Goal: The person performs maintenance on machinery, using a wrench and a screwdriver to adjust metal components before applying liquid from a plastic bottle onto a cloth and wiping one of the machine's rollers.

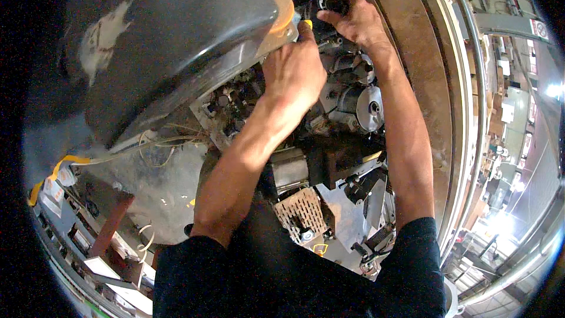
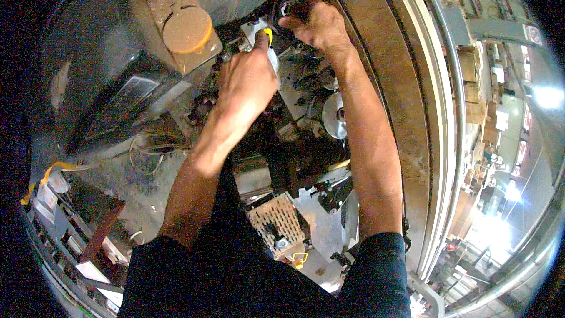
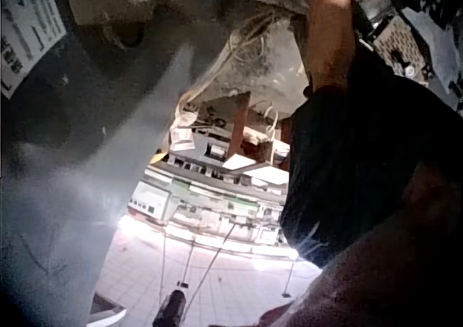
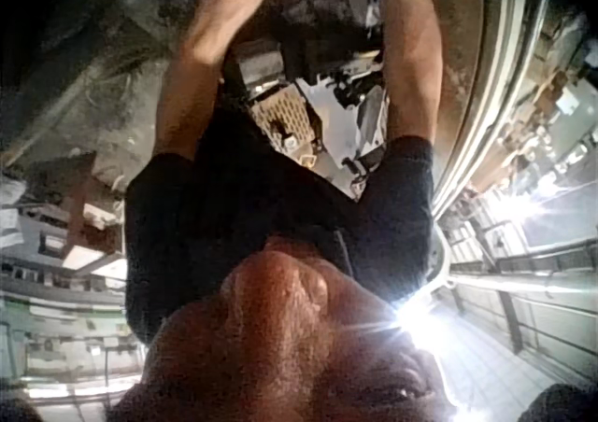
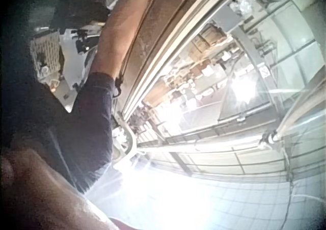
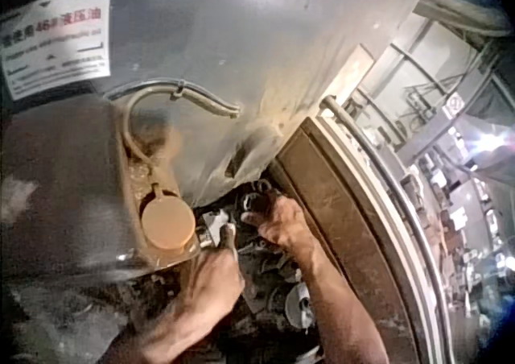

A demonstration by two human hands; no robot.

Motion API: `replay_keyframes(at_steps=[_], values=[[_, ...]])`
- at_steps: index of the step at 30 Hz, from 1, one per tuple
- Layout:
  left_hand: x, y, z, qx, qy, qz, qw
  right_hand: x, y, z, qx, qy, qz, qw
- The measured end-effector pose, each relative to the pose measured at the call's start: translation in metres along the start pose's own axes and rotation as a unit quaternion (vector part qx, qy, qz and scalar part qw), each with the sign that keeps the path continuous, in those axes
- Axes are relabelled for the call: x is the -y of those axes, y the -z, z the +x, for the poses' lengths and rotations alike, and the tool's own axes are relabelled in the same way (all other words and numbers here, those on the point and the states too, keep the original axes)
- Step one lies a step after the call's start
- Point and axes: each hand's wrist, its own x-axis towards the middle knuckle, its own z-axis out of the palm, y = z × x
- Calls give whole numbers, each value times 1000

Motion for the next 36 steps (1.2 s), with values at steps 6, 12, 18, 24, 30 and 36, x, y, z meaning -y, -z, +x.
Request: replay_keyframes(at_steps=[6, 12, 18, 24, 30, 36], values=[[10, -9, 14, 19, 2, -1, 1000, 5, -3, 2, -16, -22, -22, 999], [15, -28, 3, -45, 8, 19, 999, 3, -7, -2, -42, 20, 6, 999], [19, -22, 7, 5, 16, -3, 1000, 17, 6, -5, -5, 12, -1, 1000], [3, -3, -4, 3, 18, 1, 1000, -9, -3, -3, -34, 91, 46, 994], [6, 0, -2, -1, 4, -3, 1000, -5, -1, 4, -3, 39, -14, 999], [17, -9, 12, -23, -42, 8, 999, -1, 2, 2, 5, 30, -2, 1000]])
